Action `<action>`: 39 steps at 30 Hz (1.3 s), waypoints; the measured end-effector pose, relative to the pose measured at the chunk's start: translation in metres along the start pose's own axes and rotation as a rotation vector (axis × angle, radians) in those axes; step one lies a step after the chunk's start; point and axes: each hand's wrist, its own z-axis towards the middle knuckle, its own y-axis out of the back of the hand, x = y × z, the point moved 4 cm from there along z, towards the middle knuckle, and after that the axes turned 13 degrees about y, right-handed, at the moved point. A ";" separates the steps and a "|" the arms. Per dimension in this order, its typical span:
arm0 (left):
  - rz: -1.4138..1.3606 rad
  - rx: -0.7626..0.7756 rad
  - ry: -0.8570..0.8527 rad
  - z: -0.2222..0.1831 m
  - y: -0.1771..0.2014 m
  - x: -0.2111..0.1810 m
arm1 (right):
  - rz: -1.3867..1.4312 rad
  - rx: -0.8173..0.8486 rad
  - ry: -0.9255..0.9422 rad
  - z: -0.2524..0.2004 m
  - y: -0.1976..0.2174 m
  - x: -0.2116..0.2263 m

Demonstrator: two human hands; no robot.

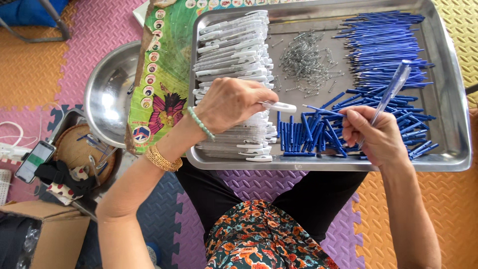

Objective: The person assembles pens by hand, picking up white pen bodies and blue pen caps from a metal tray and fitting them together, then placing the assembled items into a metal bowl.

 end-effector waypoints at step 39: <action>1.028 0.047 -0.247 0.127 -0.079 0.030 | -1.412 -0.087 0.565 0.058 0.089 0.016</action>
